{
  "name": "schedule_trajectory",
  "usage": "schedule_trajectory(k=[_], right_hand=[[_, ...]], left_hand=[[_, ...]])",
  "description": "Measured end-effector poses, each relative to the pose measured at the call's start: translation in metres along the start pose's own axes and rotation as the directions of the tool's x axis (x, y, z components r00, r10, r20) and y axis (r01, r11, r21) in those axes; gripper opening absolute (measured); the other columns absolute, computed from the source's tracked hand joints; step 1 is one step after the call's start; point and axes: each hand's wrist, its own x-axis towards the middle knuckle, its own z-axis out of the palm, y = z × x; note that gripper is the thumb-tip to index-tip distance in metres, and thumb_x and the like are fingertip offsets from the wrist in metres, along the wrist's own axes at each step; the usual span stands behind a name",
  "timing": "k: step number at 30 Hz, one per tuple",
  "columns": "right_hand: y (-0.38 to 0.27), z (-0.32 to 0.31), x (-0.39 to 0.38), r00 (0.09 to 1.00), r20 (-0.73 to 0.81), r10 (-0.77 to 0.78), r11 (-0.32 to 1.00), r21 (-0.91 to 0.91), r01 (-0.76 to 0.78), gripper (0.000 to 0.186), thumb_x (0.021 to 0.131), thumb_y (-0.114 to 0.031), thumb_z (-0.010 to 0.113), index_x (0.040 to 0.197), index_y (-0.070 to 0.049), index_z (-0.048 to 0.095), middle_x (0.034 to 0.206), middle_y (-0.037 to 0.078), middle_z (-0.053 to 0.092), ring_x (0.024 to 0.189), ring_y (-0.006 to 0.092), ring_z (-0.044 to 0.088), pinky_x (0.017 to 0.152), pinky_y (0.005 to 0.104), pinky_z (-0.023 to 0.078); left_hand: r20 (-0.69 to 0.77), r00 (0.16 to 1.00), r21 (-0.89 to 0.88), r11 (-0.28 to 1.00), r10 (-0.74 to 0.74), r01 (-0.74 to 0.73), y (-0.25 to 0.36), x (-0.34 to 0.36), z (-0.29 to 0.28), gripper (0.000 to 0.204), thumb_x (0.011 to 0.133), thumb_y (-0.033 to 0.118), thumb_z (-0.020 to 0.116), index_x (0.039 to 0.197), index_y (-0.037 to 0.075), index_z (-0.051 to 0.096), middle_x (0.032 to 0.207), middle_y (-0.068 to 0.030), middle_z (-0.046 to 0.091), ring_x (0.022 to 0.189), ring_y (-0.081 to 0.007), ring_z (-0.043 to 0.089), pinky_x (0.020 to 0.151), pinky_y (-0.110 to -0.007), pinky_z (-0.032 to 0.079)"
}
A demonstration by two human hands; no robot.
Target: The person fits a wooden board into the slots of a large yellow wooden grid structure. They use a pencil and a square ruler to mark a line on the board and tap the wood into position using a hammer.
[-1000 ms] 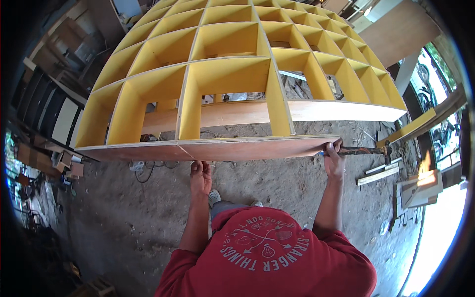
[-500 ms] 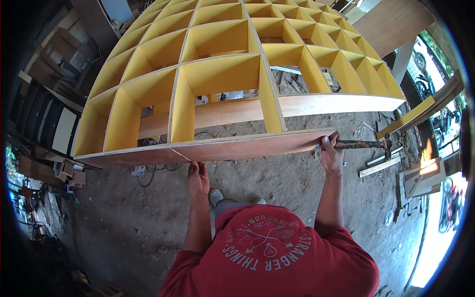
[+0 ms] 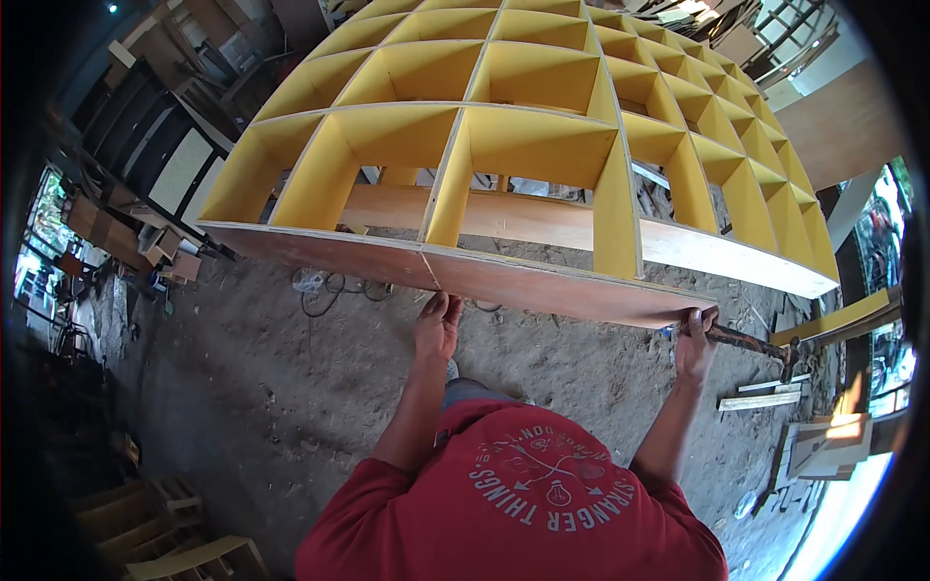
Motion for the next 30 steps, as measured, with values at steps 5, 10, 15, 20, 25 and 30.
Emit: schedule_trajectory(k=[5,10,15,20,25,30], right_hand=[[-0.009,0.013,-0.003,0.996,-0.092,0.018,0.999,-0.035,-0.021,0.033,0.093,0.003,0.061,0.08,-0.016,0.038,0.084,-0.004,0.045,0.081,0.009,0.042,0.078,0.0277,0.033],[-0.008,0.017,0.0,0.998,-0.068,0.0,1.0,-0.014,-0.001,0.032,0.092,0.003,0.06,0.079,-0.017,0.039,0.081,-0.005,0.044,0.078,0.0085,0.041,0.075,0.0281,0.033],[-0.004,0.011,0.001,0.993,-0.104,0.062,0.998,-0.011,-0.064,0.032,0.091,0.002,0.063,0.079,-0.016,0.04,0.081,-0.004,0.047,0.077,0.0089,0.044,0.074,0.0288,0.036],[-0.018,0.03,-0.001,0.99,-0.129,0.051,0.998,-0.039,-0.057,0.031,0.092,-0.003,0.066,0.08,-0.013,0.04,0.098,0.004,0.06,0.1,0.0139,0.058,0.107,0.0434,0.039],[-0.009,0.016,-0.002,0.994,-0.103,0.041,0.998,-0.034,-0.045,0.018,0.091,-0.009,0.068,0.091,-0.007,0.05,0.096,0.006,0.062,0.097,0.0148,0.06,0.12,0.0548,0.023],[-0.009,0.012,0.003,0.999,-0.015,0.033,0.995,-0.098,-0.034,0.026,0.09,-0.014,0.07,0.083,-0.011,0.046,0.102,0.012,0.067,0.09,0.0164,0.062,0.12,0.0601,0.016]], left_hand=[[-0.014,1.0,0.022,1.0,-0.003,0.003,0.004,-0.003,0.008,0.027,0.096,0.006,0.062,0.121,-0.002,0.059,0.114,-0.0119,0.064,0.106,-0.0214,0.064,0.097,-0.034,0.054],[0.041,0.999,0.068,0.998,-0.008,0.005,0.01,0.0,0.006,0.028,0.097,0.006,0.059,0.124,-0.003,0.058,0.117,-0.0132,0.063,0.108,-0.0223,0.063,0.098,-0.034,0.053],[0.13,0.991,0.128,0.992,-0.002,-0.015,0.014,0.006,-0.007,0.03,0.097,0.005,0.059,0.126,-0.004,0.056,0.119,-0.0136,0.064,0.109,-0.0223,0.063,0.098,-0.034,0.054],[0.048,0.999,0.151,0.989,-0.012,0.005,0.016,0.003,-0.001,0.027,0.096,0.003,0.059,0.122,-0.005,0.058,0.115,-0.0136,0.066,0.106,-0.0221,0.065,0.097,-0.035,0.054],[0.049,0.998,0.189,0.982,-0.026,0.016,0.017,0.005,-0.011,0.025,0.096,0.002,0.059,0.12,-0.003,0.06,0.113,-0.0122,0.067,0.106,-0.0219,0.065,0.098,-0.035,0.054],[0.09,0.995,0.19,0.981,-0.048,0.03,0.02,0.012,-0.031,0.029,0.094,0.001,0.062,0.123,-0.001,0.059,0.116,-0.0121,0.066,0.109,-0.0224,0.065,0.099,-0.035,0.053]])
